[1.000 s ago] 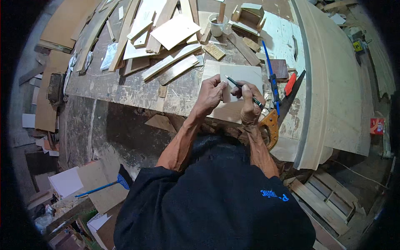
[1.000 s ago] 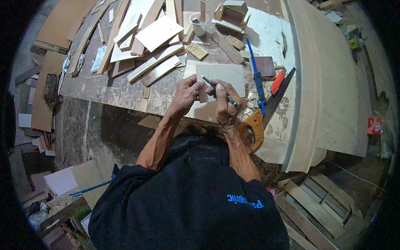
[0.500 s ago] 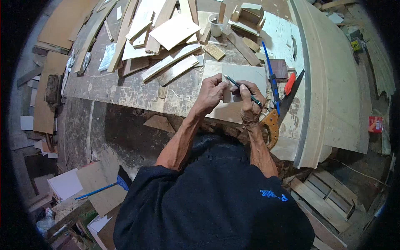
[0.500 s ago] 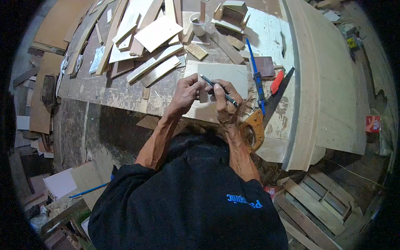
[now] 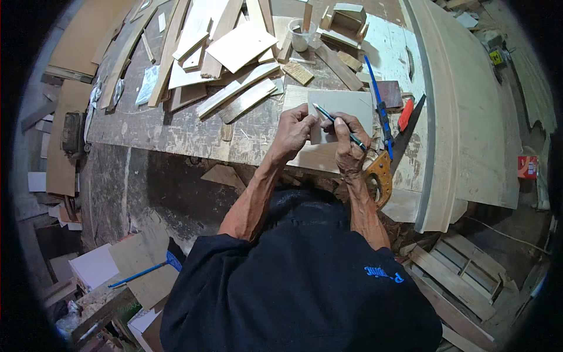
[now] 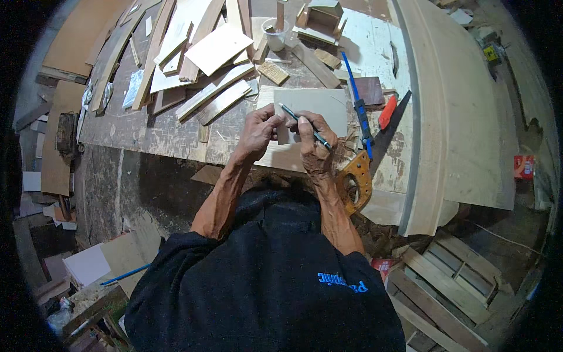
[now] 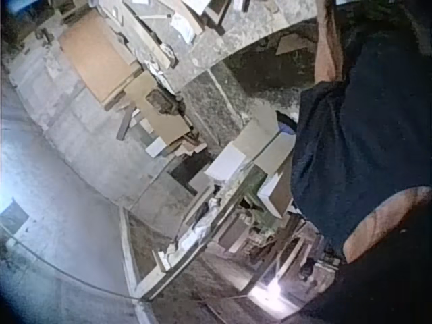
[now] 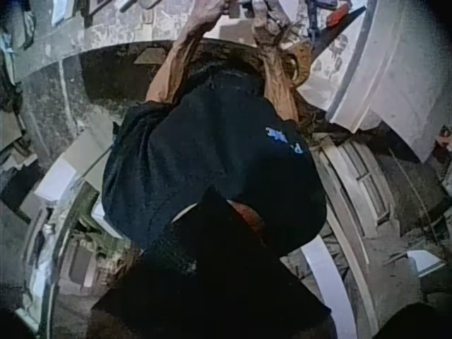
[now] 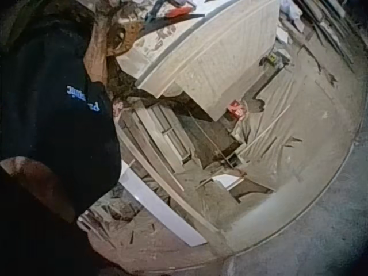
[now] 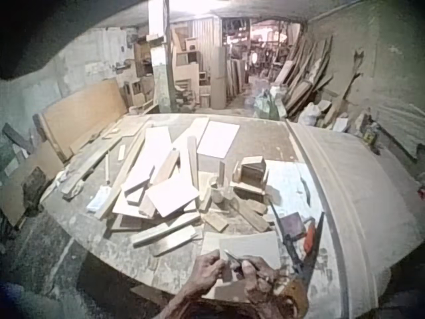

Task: Using a hand saw to cut a small piece of wood on a workbench.

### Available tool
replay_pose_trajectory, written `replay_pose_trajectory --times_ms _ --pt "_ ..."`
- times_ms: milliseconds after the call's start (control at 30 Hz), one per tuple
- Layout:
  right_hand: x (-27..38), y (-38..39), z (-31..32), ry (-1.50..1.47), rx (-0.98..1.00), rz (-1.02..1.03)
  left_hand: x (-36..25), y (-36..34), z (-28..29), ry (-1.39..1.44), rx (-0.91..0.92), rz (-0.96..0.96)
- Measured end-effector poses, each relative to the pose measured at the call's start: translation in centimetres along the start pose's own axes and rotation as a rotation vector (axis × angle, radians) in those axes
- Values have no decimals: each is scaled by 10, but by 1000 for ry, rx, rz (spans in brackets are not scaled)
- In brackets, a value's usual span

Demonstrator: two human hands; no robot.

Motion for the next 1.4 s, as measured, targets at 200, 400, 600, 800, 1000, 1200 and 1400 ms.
replay_pose_trajectory --times_ms 200,400,600,800,1000,1200,1400 --pt "2 0 -1 -42 -82 -83 11 0 5 -20 -14 5" --pt "-1 -4 1 -40 -136 26 10 1 3 95 -46 34" --pt "-2 -5 9 -21 -214 58 2 2 0 84 -53 33" --pt "-1 -7 16 -31 -261 52 4 2 1 70 -61 21" --pt "-6 -9 21 -79 -314 29 8 1 1 54 -39 18" --pt "-6 -10 26 -111 -339 44 6 2 -2 35 -39 10" --pt "-13 -13 30 -151 -380 11 5 2 -7 78 -48 16"
Point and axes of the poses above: each hand's wrist, its own y-axis away from the middle knuckle, its own z-axis out of the back of the hand, x = y × z, the point moved 4 cm from there along -y, towards the middle knuckle, and after that the axes turned 14 degrees about -z, right-handed, at the moved point
